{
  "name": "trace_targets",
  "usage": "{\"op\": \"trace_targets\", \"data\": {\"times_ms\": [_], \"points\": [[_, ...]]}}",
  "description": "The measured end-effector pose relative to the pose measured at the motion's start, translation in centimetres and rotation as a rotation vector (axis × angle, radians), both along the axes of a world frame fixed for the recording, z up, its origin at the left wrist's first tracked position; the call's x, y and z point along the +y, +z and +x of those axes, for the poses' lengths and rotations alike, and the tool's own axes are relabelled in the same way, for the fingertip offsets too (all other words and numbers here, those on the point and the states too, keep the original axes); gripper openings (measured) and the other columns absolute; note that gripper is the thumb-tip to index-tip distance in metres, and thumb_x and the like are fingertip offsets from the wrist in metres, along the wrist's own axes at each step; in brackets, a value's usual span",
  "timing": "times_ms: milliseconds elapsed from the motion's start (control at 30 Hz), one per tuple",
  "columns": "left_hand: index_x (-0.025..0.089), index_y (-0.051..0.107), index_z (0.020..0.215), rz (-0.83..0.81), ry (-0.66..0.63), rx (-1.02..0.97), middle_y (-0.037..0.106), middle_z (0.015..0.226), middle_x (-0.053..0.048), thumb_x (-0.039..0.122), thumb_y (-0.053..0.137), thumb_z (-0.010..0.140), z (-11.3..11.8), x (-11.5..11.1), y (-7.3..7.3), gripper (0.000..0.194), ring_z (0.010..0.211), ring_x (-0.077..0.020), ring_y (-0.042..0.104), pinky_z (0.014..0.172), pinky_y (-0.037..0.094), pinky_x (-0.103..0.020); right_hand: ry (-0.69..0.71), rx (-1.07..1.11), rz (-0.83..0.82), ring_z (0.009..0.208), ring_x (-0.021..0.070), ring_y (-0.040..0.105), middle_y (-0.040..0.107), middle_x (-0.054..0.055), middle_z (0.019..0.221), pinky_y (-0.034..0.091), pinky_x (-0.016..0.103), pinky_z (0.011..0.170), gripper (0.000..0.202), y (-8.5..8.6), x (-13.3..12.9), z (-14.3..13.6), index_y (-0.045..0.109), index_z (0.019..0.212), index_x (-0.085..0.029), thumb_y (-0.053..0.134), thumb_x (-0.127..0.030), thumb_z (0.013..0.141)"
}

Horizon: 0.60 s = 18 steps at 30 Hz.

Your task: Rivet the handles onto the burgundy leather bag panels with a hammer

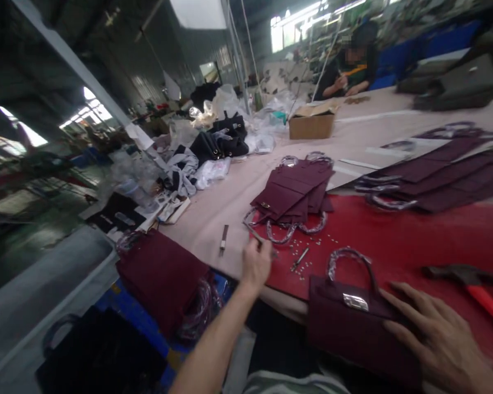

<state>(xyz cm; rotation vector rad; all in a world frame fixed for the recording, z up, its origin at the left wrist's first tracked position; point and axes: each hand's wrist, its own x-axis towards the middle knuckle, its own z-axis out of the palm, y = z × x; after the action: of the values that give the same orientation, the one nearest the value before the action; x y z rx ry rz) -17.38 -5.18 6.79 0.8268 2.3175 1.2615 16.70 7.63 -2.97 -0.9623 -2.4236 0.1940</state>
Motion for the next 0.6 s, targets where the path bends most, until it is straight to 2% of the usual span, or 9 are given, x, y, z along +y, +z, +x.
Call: {"op": "trace_targets", "data": {"times_ms": [67, 100, 200, 300, 367, 433, 467, 533, 600], "points": [[0.019, 0.068, 0.089, -0.420, 0.073, 0.232, 0.074, 0.093, -0.010, 0.034, 0.048, 0.092, -4.9, -0.8, 0.2, 0.025, 0.093, -0.0230, 0.069, 0.082, 0.051, -0.029, 0.027, -0.078, -0.046, 0.117, 0.0356, 0.056, 0.059, 0.011, 0.135, 0.046, 0.057, 0.095, 0.046, 0.5, -0.7, -0.1, 0.069, 0.125, -0.036, 0.047, -0.057, 0.090], [0.017, 0.068, 0.088, -0.508, 0.075, 0.255, 0.074, 0.096, -0.014, 0.031, 0.050, 0.090, -6.7, -0.9, -0.1, 0.024, 0.100, -0.0275, 0.069, 0.085, 0.050, -0.032, 0.035, -0.104, -0.077, 0.121, 0.0361, 0.053, 0.056, 0.012, 0.138, 0.044, 0.058, 0.099, 0.047, 1.0, -1.1, -0.1, 0.068, 0.127, -0.032, 0.046, -0.055, 0.092], [0.013, 0.069, 0.082, -0.652, -0.033, 0.247, 0.072, 0.092, -0.022, 0.031, 0.052, 0.086, -9.4, -0.6, -1.9, 0.025, 0.103, -0.0383, 0.067, 0.088, 0.050, -0.043, 0.055, -0.142, -0.146, 0.125, 0.0352, 0.047, 0.052, 0.014, 0.142, 0.040, 0.057, 0.102, 0.049, 2.3, -2.1, 0.0, 0.064, 0.133, -0.027, 0.052, -0.051, 0.093], [0.010, 0.069, 0.090, -0.706, -0.088, 0.373, 0.070, 0.102, -0.026, 0.036, 0.051, 0.086, -9.4, -0.6, -3.9, 0.032, 0.106, -0.0431, 0.065, 0.088, 0.050, -0.050, 0.045, -0.147, -0.169, 0.125, 0.0342, 0.045, 0.050, 0.014, 0.142, 0.038, 0.057, 0.105, 0.047, 3.0, -2.4, -0.2, 0.063, 0.133, -0.025, 0.060, -0.045, 0.091], [0.010, 0.067, 0.100, -0.630, -0.061, 0.533, 0.067, 0.111, -0.026, 0.038, 0.050, 0.086, -8.3, -1.0, -4.4, 0.035, 0.103, -0.0420, 0.065, 0.085, 0.050, -0.051, 0.030, -0.147, -0.180, 0.125, 0.0341, 0.044, 0.050, 0.013, 0.142, 0.037, 0.057, 0.105, 0.047, 3.2, -2.6, -0.3, 0.063, 0.133, -0.025, 0.065, -0.042, 0.088], [0.013, 0.066, 0.102, -0.454, -0.076, 0.642, 0.066, 0.110, -0.022, 0.037, 0.049, 0.088, -6.0, -1.4, -4.4, 0.033, 0.098, -0.0369, 0.065, 0.083, 0.051, -0.047, 0.023, -0.141, -0.190, 0.125, 0.0340, 0.044, 0.050, 0.013, 0.142, 0.036, 0.056, 0.105, 0.048, 3.3, -2.8, -0.4, 0.063, 0.132, -0.025, 0.068, -0.040, 0.087], [0.015, 0.065, 0.101, -0.346, -0.129, 0.663, 0.067, 0.106, -0.018, 0.037, 0.049, 0.089, -4.4, -1.6, -4.3, 0.030, 0.096, -0.0335, 0.065, 0.084, 0.051, -0.045, 0.023, -0.137, -0.192, 0.125, 0.0338, 0.044, 0.049, 0.013, 0.142, 0.036, 0.056, 0.105, 0.048, 3.3, -2.9, -0.5, 0.063, 0.132, -0.025, 0.068, -0.039, 0.087], [0.018, 0.065, 0.096, -0.135, -0.315, 0.659, 0.067, 0.099, -0.012, 0.034, 0.050, 0.092, -0.5, -1.8, -4.2, 0.023, 0.095, -0.0276, 0.064, 0.087, 0.051, -0.040, 0.022, -0.132, -0.192, 0.125, 0.0338, 0.044, 0.049, 0.013, 0.142, 0.036, 0.056, 0.105, 0.048, 3.3, -2.9, -0.5, 0.063, 0.132, -0.025, 0.068, -0.039, 0.086], [0.019, 0.064, 0.099, 0.015, -0.524, 0.654, 0.067, 0.104, -0.010, 0.030, 0.054, 0.092, 3.8, -1.9, -4.4, 0.016, 0.100, -0.0254, 0.062, 0.090, 0.049, -0.038, 0.023, -0.129, -0.191, 0.125, 0.0338, 0.044, 0.050, 0.013, 0.142, 0.036, 0.055, 0.105, 0.049, 3.2, -2.9, -0.5, 0.062, 0.132, -0.024, 0.068, -0.040, 0.086]]}}
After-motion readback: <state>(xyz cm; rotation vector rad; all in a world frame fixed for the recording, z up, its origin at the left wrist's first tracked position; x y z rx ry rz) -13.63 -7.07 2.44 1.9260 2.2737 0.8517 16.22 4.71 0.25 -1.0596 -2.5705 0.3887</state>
